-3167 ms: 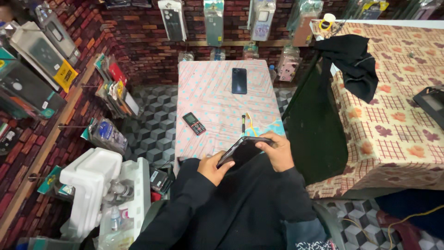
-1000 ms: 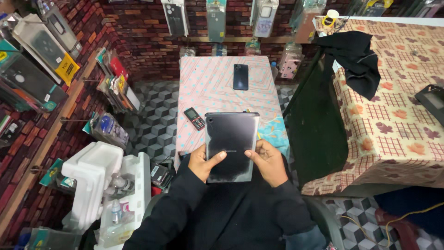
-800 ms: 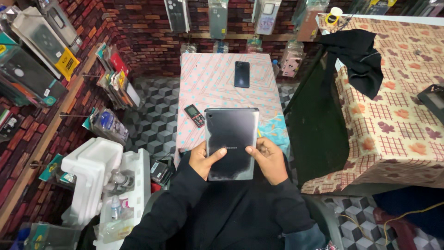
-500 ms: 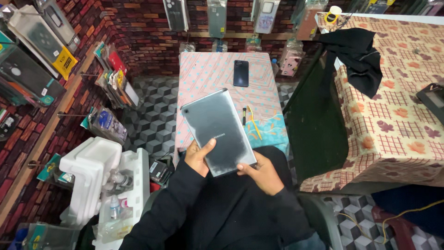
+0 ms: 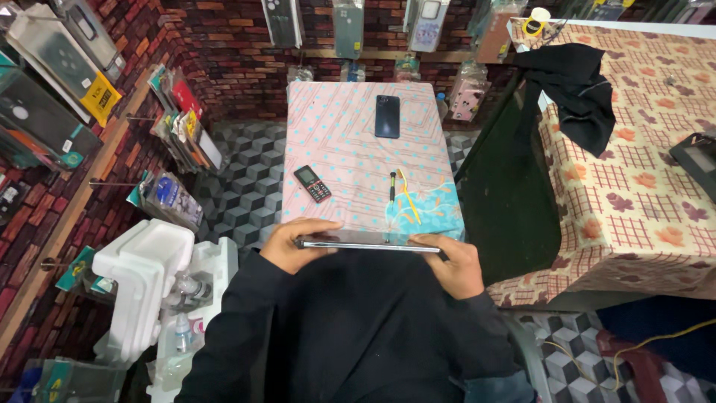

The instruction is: The person brushes dust from a disassembled tablet's screen and frame with a small yellow brush, turning the tablet over to clean both sides, then sets it down and works on a red feature phone, using a screwdriver to pry open its back cover and handle the battery.

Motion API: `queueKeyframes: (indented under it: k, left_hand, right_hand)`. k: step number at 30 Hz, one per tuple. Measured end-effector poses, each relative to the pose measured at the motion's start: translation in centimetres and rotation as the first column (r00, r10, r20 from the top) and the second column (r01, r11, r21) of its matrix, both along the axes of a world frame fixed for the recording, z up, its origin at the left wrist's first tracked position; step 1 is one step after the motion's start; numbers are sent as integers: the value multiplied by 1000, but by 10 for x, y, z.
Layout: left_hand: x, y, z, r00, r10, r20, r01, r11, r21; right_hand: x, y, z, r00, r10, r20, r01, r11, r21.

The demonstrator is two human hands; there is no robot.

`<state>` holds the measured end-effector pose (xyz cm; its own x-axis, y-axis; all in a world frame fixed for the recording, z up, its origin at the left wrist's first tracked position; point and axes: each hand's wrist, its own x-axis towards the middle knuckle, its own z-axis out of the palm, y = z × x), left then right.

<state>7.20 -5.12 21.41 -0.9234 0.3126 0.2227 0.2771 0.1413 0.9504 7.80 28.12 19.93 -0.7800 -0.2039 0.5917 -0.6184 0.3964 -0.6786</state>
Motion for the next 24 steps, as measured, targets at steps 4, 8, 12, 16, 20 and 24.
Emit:
queueKeyframes:
  k: [4, 8, 12, 16, 20, 24]
  left_hand:
    - [-2, 1, -5, 985, 33, -168, -45, 997, -70]
    - [-6, 3, -20, 1000, 14, 12, -15, 996, 92]
    - [-18, -5, -51, 995, 1, 97, -20, 982, 187]
    - [-31, -14, -87, 978, -14, 206, -48, 955, 294]
    - [-36, -17, -103, 936, -130, 326, -45, 878, 477]
    - [-33, -13, -103, 916, -83, 394, -120, 877, 465]
  right_hand:
    - [1, 1, 9, 1000, 14, 8, -14, 999, -39]
    - [-12, 8, 2, 983, 149, 107, -132, 979, -158]
    - [-17, 6, -18, 968, 157, 194, -107, 963, -249]
    - [-13, 7, -27, 994, -65, 91, 72, 995, -74]
    - [-6, 8, -23, 999, -41, -3, 40, 999, -18]
    - [-9, 3, -13, 944, -169, 284, 141, 983, 116]
